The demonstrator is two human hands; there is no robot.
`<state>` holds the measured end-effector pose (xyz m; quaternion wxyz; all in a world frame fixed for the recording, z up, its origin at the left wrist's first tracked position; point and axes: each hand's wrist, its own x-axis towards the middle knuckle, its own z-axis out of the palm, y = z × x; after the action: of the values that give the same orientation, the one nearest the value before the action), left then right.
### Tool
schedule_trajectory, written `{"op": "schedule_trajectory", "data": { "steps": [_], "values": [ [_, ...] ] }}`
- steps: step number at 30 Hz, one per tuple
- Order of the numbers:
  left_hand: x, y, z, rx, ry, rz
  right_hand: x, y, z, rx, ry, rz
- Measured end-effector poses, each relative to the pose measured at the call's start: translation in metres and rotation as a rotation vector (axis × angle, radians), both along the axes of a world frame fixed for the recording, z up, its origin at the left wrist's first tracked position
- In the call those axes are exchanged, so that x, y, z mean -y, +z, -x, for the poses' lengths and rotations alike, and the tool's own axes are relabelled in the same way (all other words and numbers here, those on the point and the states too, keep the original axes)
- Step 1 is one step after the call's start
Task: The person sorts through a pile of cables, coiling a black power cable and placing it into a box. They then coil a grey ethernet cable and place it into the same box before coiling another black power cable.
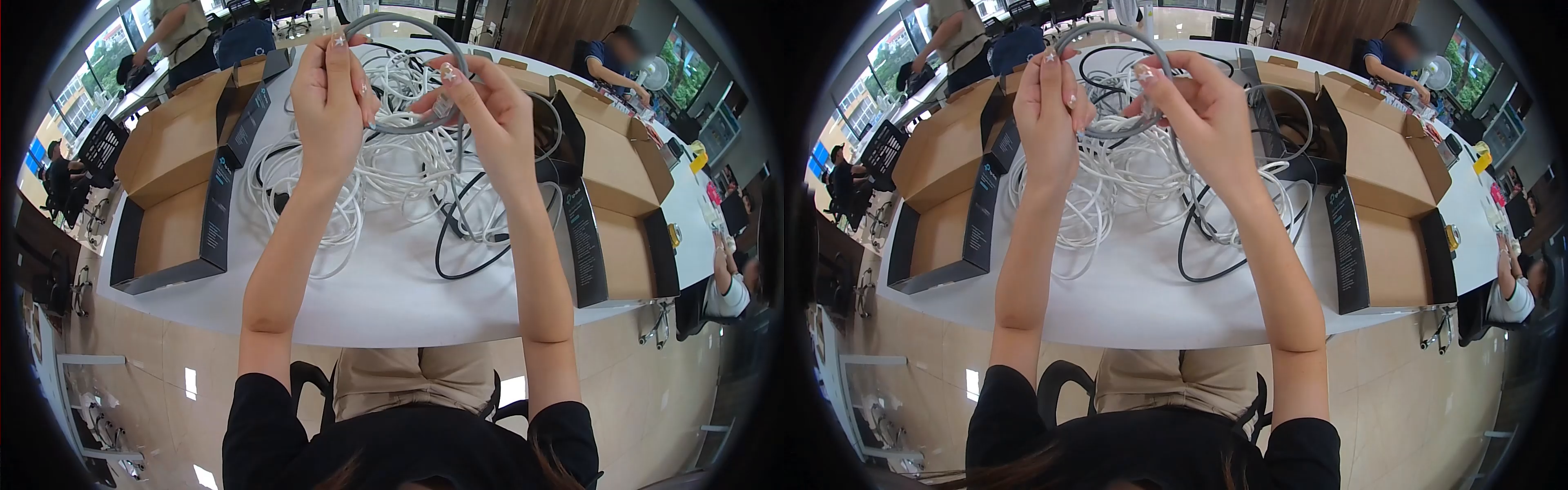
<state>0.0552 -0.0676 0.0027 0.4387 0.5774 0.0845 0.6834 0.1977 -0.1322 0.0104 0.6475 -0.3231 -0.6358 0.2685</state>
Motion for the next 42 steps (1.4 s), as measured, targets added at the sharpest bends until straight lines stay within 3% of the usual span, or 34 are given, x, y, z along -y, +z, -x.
{"op": "schedule_trajectory", "data": {
  "steps": [5,8,14,23,29,32,38,42],
  "values": [
    [0.005,-0.001,-0.003,-0.011,-0.058,0.103,-0.010,-0.009,0.007,-0.114,0.156,-0.151],
    [-0.001,-0.001,0.000,-0.027,-0.075,0.090,-0.006,-0.003,0.003,-0.034,0.184,-0.133],
    [-0.001,0.001,0.001,0.014,-0.113,0.036,-0.003,0.001,0.000,0.031,0.105,-0.002],
    [-0.001,-0.003,-0.005,-0.013,-0.403,0.044,-0.015,-0.009,0.001,-0.162,0.070,-0.121],
    [0.011,0.003,-0.007,-0.036,-0.436,0.066,-0.013,-0.005,-0.012,-0.050,0.069,-0.122],
    [0.011,0.007,-0.002,-0.167,-0.307,0.037,-0.012,-0.004,-0.014,0.152,-0.068,-0.121],
    [0.014,0.017,0.019,-0.676,0.084,-0.179,-0.001,0.001,-0.008,0.411,-0.247,-0.006],
    [0.014,0.019,0.022,-0.572,-0.121,-0.065,0.002,0.001,-0.008,0.395,-0.208,-0.001]
  ]
}}
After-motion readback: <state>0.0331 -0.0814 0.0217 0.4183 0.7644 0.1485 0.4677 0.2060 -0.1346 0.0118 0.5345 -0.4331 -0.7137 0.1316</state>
